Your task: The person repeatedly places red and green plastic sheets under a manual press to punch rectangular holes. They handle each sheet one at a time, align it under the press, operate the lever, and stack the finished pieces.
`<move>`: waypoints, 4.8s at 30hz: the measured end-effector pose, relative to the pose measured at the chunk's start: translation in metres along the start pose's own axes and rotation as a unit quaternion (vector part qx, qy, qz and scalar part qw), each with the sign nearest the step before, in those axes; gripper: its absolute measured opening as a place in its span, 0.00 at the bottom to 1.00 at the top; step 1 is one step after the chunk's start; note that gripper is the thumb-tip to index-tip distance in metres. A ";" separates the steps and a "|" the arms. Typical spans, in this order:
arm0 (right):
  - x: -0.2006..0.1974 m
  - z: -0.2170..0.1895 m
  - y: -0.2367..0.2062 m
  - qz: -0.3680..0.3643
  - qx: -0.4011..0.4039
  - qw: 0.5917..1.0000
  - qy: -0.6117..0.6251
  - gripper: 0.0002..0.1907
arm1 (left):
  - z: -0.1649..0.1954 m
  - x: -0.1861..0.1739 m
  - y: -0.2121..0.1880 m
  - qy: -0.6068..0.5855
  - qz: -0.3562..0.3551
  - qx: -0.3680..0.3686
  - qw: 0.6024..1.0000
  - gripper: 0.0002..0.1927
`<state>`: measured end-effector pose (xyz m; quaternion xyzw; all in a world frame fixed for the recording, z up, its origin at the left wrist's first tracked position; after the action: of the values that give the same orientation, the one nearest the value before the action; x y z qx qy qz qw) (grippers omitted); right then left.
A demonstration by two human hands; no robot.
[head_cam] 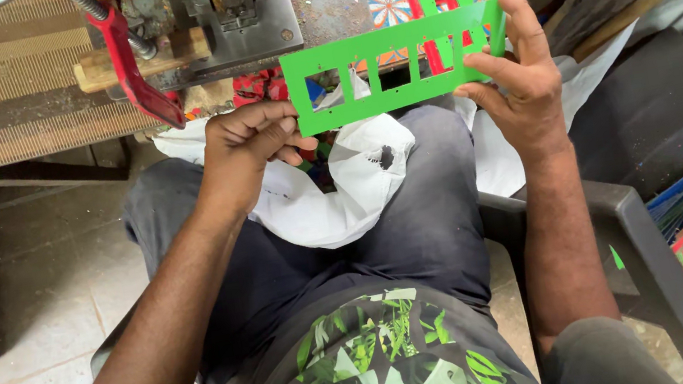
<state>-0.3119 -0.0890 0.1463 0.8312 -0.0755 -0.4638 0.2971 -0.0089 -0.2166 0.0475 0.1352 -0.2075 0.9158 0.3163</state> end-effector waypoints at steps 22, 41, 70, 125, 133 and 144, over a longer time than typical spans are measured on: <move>0.003 0.001 0.003 -0.015 -0.009 0.999 -0.031 0.19 | 0.006 -0.005 0.001 0.013 0.011 -0.019 1.000 0.09; -0.007 -0.038 0.021 -0.071 -0.055 0.986 -0.141 0.18 | 0.007 -0.012 -0.001 -0.016 0.008 -0.040 0.999 0.13; -0.371 -0.022 -0.451 0.211 0.571 0.532 -0.589 0.23 | -0.068 -0.016 0.013 0.365 -0.029 -0.126 0.922 0.15; 0.007 0.098 0.063 0.001 -0.014 1.000 0.008 0.34 | 0.065 0.056 0.043 0.679 0.191 0.181 0.686 0.34; -0.006 0.108 0.051 -0.030 -0.018 0.999 0.037 0.22 | 0.067 0.060 0.027 0.661 0.174 0.201 0.701 0.36; 0.004 0.119 0.047 -0.038 -0.002 0.998 0.057 0.14 | 0.066 0.062 0.025 0.663 0.201 0.271 0.669 0.35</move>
<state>-0.3997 -0.1791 0.1229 0.8579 -0.0263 -0.4270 0.2844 -0.0645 -0.2328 0.1218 -0.4723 0.2919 0.8217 0.1286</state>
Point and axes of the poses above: each hand's wrist, its own y-axis towards the middle knuckle, its own x-axis out of the palm, z = x × y, the point moved 6 cm from there along y, towards the middle knuckle, and after that the axes turned 12 degrees about -x, right-handed, at the moved point
